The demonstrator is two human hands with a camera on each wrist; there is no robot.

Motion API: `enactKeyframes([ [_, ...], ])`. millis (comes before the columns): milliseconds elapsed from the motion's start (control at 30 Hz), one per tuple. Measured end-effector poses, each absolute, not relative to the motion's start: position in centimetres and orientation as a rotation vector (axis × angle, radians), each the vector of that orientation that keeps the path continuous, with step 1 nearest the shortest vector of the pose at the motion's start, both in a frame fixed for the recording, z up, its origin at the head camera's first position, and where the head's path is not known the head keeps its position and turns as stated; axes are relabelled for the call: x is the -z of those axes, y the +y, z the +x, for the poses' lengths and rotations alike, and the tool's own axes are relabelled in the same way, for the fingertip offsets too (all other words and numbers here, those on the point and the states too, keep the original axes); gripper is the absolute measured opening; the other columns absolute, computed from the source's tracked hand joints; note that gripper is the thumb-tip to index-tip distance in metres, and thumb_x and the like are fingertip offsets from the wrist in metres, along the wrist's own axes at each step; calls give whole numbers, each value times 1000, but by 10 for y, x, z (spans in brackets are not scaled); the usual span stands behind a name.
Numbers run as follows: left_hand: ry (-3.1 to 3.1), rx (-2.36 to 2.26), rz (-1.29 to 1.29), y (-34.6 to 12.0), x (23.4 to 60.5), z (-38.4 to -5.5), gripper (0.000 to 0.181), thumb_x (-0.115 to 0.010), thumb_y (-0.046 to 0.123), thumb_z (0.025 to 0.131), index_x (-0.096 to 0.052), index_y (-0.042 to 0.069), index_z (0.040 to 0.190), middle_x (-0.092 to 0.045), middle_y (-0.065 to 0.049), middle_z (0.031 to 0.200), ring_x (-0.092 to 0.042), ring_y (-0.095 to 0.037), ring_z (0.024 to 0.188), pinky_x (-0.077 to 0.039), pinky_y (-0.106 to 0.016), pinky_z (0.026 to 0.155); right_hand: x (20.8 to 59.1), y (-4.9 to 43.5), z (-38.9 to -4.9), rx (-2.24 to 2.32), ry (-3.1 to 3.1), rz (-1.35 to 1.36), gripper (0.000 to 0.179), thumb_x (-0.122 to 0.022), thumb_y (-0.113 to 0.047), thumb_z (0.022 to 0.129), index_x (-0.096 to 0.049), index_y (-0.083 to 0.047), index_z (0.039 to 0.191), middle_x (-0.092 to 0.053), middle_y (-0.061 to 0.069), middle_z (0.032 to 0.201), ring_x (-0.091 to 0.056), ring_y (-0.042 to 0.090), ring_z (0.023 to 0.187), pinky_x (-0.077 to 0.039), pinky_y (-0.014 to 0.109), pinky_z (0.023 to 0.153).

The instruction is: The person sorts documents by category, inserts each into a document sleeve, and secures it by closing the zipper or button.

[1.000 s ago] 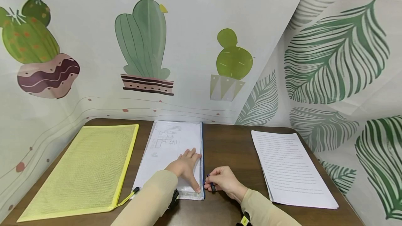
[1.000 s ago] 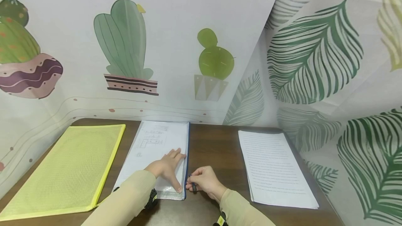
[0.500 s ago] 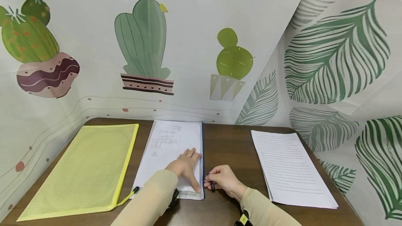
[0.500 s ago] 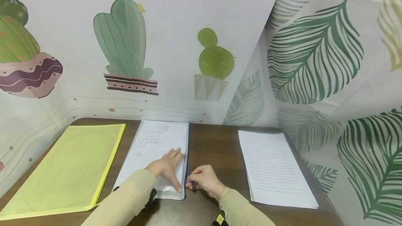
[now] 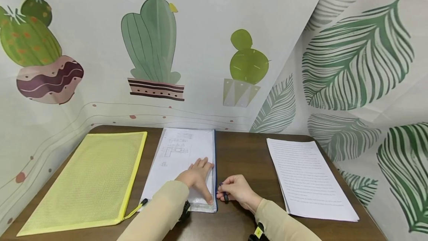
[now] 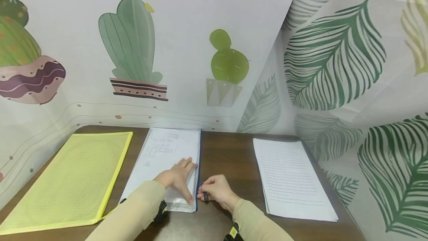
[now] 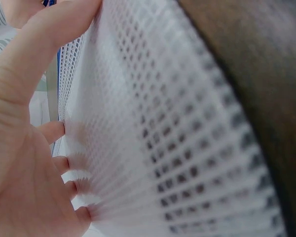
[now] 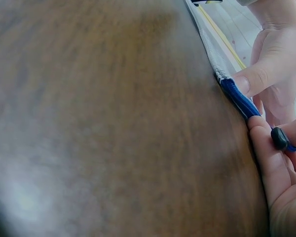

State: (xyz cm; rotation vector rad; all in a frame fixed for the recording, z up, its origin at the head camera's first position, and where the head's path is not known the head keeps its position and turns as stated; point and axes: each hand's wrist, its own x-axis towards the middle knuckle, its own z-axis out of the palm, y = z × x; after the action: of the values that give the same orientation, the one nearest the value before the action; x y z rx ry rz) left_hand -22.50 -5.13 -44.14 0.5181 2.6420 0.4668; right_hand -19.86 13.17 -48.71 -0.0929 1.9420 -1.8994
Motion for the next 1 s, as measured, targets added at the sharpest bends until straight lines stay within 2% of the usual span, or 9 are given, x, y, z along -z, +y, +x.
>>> enactKeyframes([
  [533, 2646, -451, 520, -51, 442, -225, 122, -90, 49, 45, -30, 16, 146, -13, -13, 158, -10, -34, 146, -14, -51, 117, 488, 131, -205, 1904, 1959, -90, 9, -61, 3, 80, -59, 10, 85, -67, 7, 69, -67, 13, 61, -57, 28, 60],
  [1000, 2632, -445, 513, -51, 440, -224, 123, -90, 49, 46, -27, 16, 147, -11, -13, 159, -8, -34, 146, -13, -51, 117, 484, 130, -207, 1918, 1961, -100, 9, -61, 3, 79, -58, 10, 85, -66, 7, 69, -67, 14, 62, -57, 27, 59],
])
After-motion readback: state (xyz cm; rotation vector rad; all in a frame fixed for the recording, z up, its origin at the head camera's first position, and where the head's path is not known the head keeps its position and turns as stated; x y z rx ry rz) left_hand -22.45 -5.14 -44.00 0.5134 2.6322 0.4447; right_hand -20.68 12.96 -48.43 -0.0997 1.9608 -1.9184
